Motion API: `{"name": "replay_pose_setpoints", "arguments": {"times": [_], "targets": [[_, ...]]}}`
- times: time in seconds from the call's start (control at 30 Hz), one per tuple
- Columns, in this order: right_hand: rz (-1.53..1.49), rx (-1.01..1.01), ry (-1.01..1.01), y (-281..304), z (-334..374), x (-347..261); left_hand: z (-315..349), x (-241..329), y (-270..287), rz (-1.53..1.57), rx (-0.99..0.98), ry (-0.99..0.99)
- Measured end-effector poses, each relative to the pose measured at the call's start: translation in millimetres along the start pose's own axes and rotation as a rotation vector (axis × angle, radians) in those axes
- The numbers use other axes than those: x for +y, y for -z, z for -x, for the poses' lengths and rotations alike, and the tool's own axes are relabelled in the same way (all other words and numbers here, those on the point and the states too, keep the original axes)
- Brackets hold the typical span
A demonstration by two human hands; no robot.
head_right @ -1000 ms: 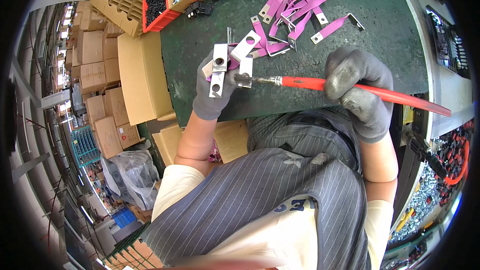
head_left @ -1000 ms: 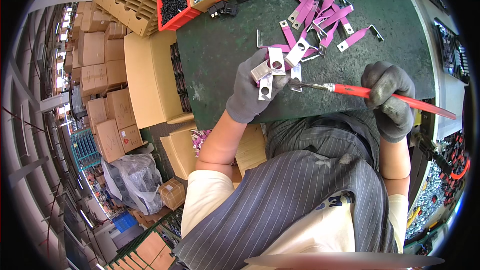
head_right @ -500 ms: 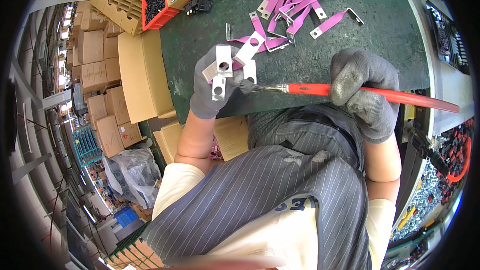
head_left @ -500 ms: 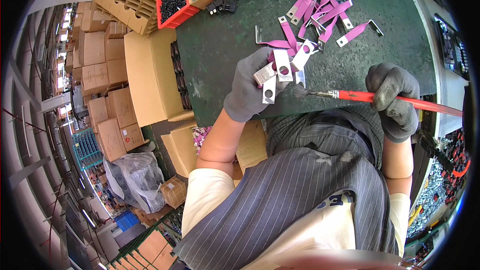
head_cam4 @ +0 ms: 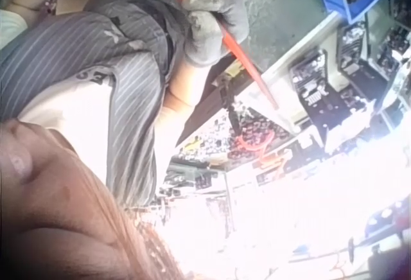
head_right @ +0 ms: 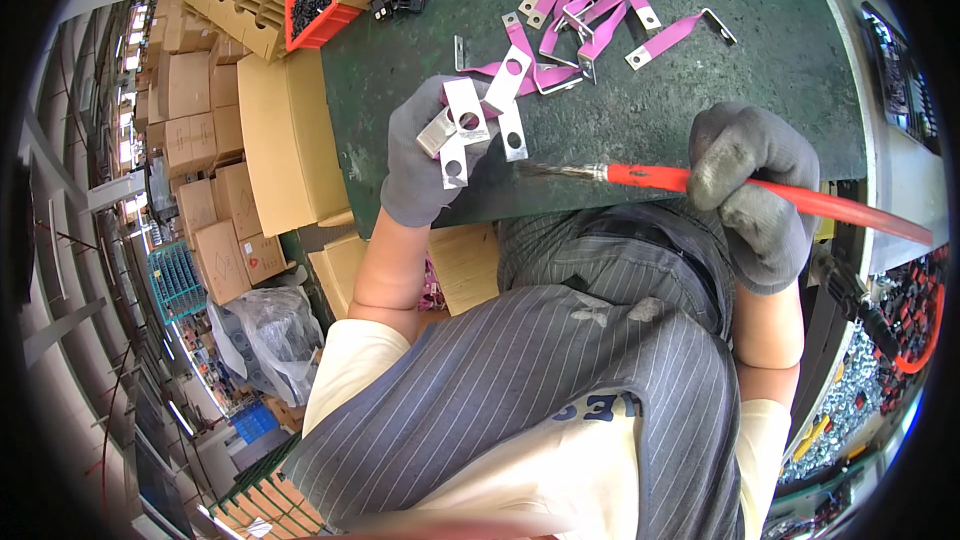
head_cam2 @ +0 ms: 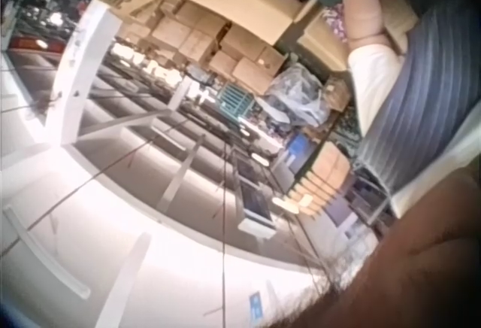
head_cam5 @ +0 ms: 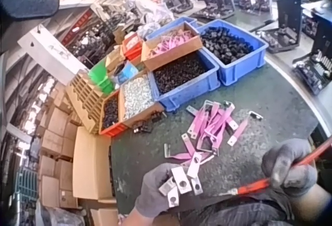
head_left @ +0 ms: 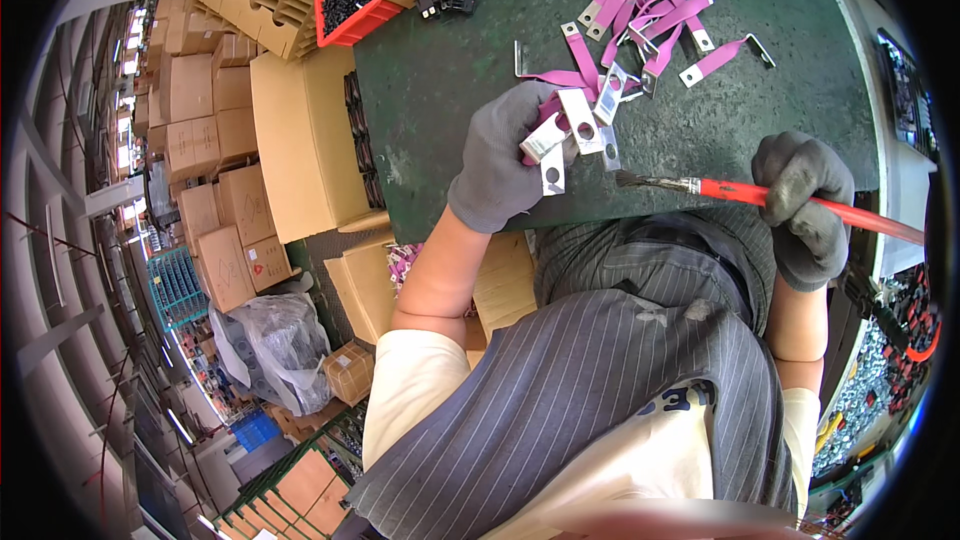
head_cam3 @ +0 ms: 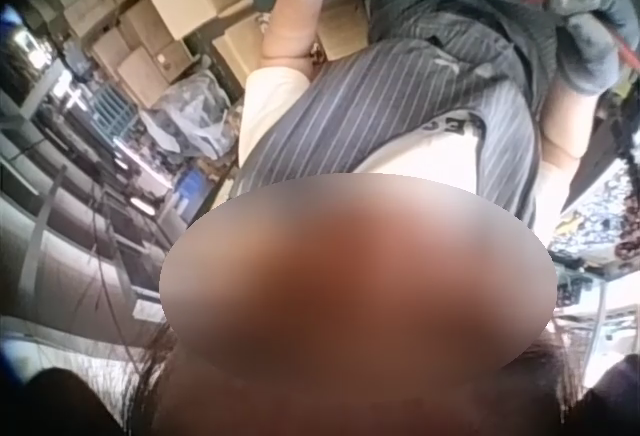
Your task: Cleaning or applying a substance to small metal brackets using a brush at a workstation in a warehouse setting.
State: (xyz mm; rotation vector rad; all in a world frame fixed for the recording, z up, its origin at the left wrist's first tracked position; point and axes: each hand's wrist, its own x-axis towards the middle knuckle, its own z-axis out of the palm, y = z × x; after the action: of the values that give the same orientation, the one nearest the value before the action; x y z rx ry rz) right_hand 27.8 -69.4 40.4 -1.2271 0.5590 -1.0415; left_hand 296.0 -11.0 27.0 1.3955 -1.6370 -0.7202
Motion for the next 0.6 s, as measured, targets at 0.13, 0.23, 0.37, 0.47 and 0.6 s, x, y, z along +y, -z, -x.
{"name": "replay_pose_setpoints", "arguments": {"times": [0.13, 0.23, 0.37, 0.47, 0.6], "targets": [[-0.049, -0.039, 0.126, -18, -2, -3, -2, 1, -2, -0.068, 0.009, -0.016], [0.015, -0.139, 0.190, -20, -7, -1, -4, 3, -2, -0.080, -0.022, 0.003], [0.151, -0.230, 0.199, -16, -8, 0, -3, 1, -2, -0.089, -0.003, -0.005], [0.130, -0.200, 0.204, -9, -4, -2, 0, -5, -3, -0.058, 0.020, -0.024], [0.021, 0.021, 0.182, -3, 0, -10, 0, -3, -2, -0.117, 0.024, -0.048]]}}
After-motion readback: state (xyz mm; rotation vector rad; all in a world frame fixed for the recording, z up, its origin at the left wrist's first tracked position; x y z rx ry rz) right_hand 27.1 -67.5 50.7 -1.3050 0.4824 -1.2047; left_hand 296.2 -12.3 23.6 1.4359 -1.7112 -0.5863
